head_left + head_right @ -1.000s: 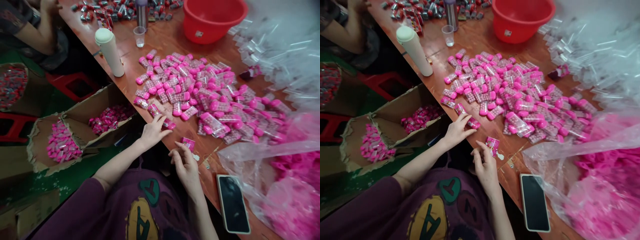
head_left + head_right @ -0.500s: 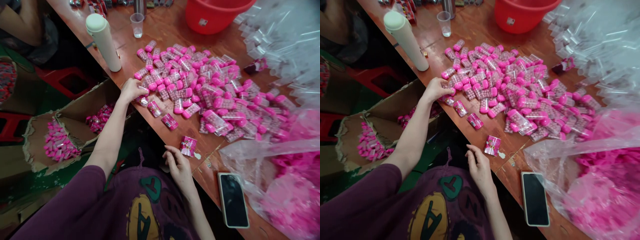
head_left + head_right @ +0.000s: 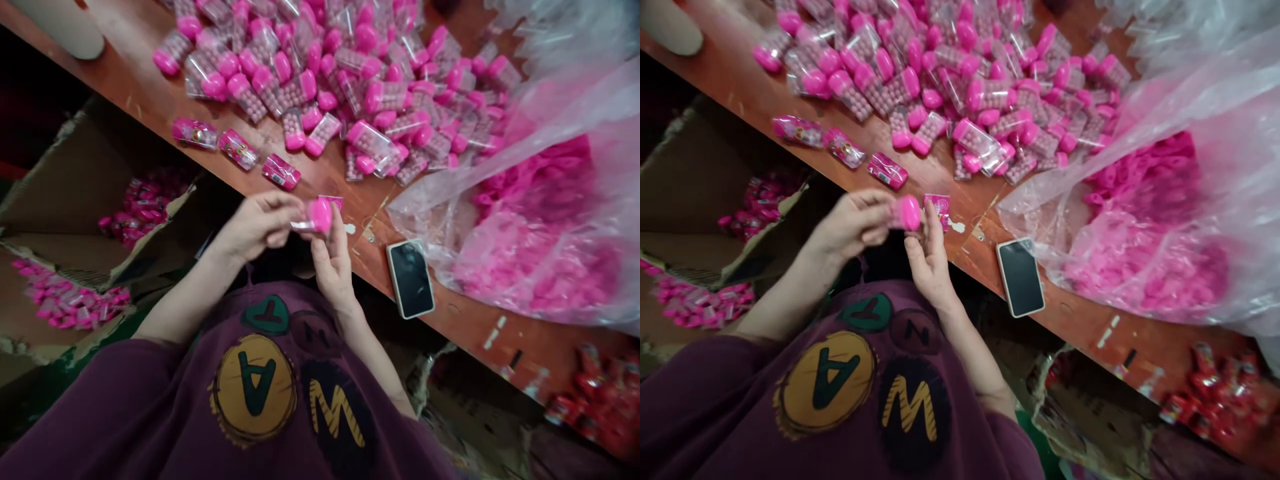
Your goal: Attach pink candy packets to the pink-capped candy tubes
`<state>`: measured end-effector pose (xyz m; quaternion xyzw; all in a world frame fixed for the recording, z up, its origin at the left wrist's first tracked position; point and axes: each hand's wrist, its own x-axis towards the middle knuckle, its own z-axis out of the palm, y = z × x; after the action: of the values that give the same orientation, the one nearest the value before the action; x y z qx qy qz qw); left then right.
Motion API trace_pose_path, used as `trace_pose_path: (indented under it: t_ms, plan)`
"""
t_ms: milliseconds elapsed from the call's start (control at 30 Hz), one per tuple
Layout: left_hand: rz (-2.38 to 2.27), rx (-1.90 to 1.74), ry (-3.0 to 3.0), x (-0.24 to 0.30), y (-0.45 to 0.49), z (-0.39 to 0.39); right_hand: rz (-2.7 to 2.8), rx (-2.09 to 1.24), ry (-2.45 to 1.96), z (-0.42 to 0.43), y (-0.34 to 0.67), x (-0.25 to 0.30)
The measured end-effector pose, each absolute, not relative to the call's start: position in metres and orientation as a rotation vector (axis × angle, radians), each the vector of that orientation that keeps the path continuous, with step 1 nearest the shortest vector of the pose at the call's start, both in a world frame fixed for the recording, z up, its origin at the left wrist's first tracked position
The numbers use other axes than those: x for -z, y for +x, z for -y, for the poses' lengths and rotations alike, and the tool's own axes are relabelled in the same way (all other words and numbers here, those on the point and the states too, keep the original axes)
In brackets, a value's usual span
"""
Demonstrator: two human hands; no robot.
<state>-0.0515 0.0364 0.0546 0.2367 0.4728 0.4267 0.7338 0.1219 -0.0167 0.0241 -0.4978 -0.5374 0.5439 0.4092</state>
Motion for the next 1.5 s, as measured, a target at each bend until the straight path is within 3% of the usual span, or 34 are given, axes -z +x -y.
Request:
trace_pose_path:
  t_ms: [133,300,533,733,933,1067,1267,1500]
  plan:
    - [-0.804,-0.772,0.364,-0.038,-0.006,-0.003,1.270,-1.354,-1.286,0.030,0.149,-0.012]
    - [-1.030,-0.833,0.574,-0.042,0.016,0.010,1.018,-1.259,-1.307,0.041,0.168,-0.005]
    - [-1.100,-0.816,0.384,-0.047,0.052,0.022,1.307,-0.991,-1.461,0.050,0.160,-0.026]
    - [-1.183,-0.744,0.565,-0.042,0.034,0.008,1.290,-1.239,-1.393,0.044,0.172,-0.025]
    - [-1.394,-0.863,1.534,-0.026,0.021,0.015,0.873,-1.756,-1.132,0.044,0.186,-0.016]
    - [-1.633,-0.790,2.157,-0.011,0.019,0.008,0.673,-1.763,-0.953,0.043,0.188,-0.009]
    - [-1.633,-0.319,2.398,0.007,0.019,-0.003,0.622,-1.657,-0.935,0.039,0.180,-0.007]
    - [-1.533,-0.836,2.265,0.017,0.019,0.000,0.630,-1.440,-1.171,0.027,0.173,-0.007]
